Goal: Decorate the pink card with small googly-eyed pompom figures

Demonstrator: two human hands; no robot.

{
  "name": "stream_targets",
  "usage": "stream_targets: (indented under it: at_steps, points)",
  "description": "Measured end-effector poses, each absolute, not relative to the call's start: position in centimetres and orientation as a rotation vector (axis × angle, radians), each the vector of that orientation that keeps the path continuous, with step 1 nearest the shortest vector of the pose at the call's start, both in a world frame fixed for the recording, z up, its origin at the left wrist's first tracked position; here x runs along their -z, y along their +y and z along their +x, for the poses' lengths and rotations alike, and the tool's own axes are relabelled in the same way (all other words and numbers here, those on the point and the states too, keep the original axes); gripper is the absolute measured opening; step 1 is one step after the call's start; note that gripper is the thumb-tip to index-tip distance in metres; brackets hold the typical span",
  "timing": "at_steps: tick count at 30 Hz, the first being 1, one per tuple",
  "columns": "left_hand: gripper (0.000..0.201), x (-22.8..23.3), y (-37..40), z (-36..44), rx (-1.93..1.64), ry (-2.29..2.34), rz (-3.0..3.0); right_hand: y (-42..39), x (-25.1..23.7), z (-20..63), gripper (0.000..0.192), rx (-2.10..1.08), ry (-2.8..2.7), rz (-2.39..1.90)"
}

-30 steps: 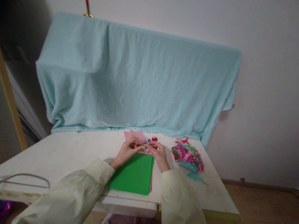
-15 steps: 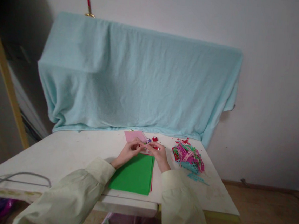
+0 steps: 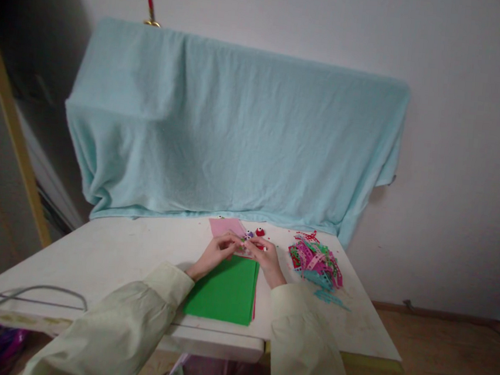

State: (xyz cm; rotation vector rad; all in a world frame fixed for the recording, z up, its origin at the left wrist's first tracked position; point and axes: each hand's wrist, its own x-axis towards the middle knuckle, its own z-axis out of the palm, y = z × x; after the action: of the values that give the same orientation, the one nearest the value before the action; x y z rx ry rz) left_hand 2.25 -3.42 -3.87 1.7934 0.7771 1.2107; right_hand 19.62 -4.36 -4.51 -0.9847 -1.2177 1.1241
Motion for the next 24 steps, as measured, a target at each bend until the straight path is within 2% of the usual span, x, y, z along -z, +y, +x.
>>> stream_targets:
  at_steps: [16, 24]
  points:
    - [0.022, 4.4, -3.1, 2.4, -1.225, 0.767, 1.751, -4.2, 4.7, 19.7, 0.031, -1.117, -1.201, -0.997]
    - [0.015, 5.3, -1.9, 1.8, -1.454, 0.932, 1.58, -3.5, 5.3, 20.6, 0.03, -0.948, -1.111, -1.11]
